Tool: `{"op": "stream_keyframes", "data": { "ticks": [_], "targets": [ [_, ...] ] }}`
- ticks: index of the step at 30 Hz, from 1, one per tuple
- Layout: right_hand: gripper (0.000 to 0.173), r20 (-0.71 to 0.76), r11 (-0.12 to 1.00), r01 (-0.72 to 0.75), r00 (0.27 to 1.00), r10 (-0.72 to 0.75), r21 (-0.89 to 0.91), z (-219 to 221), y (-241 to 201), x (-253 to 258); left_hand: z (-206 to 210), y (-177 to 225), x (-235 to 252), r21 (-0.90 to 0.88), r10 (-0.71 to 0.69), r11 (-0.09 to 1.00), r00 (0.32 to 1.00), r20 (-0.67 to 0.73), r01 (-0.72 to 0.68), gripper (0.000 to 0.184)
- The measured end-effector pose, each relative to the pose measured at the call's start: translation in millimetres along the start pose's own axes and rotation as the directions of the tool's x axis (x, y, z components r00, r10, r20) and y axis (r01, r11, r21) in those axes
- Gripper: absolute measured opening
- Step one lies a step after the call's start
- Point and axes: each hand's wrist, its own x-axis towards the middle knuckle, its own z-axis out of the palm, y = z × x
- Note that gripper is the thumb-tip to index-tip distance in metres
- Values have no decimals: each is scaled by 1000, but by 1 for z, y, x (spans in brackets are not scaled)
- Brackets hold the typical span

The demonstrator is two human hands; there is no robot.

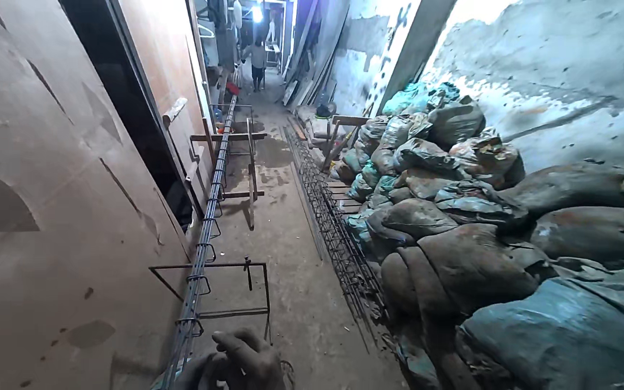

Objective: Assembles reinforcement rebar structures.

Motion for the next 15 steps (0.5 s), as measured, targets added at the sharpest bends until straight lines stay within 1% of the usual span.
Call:
{"op": "stream_keyframes", "data": {
  "ticks": [2, 4, 6, 8, 9, 11, 13, 15],
  "targets": [
    [21, 42, 999, 16, 999, -17, 34, -2, 6, 4, 1, 6, 5, -25, -24, 999, 1000, 21, 24, 13],
    [21, 43, 992, 69, 996, -74, 105, -5, 13, 9, -1, 10, 11, -88, -61, 994, 995, 82, 68, 15],
    [21, -24, 981, 97, 995, -95, 168, -7, 14, 10, -2, 13, 16, -186, -75, 978, 989, 128, 98, 17],
    [15, -124, 975, 94, 990, -69, 202, -6, 11, 8, 2, 16, 18, -201, -61, 976, 990, 129, 86, 18],
    [12, -162, 977, 103, 984, -73, 188, -5, 10, 9, 4, 18, 19, -204, -54, 976, 991, 123, 78, 18],
    [9, -181, 981, 145, 976, -121, 126, -4, 11, 11, 5, 21, 22, -190, -36, 980, 994, 106, 56, 18],
    [9, -147, 977, 211, 968, -205, 27, -3, 13, 13, 0, 20, 25, -179, -30, 983, 993, 118, 51, 19],
    [12, -117, 964, 264, 957, -267, -37, -1, 17, 16, -4, 17, 29, -197, -8, 980, 992, 122, 33, 21]
  ]
}}
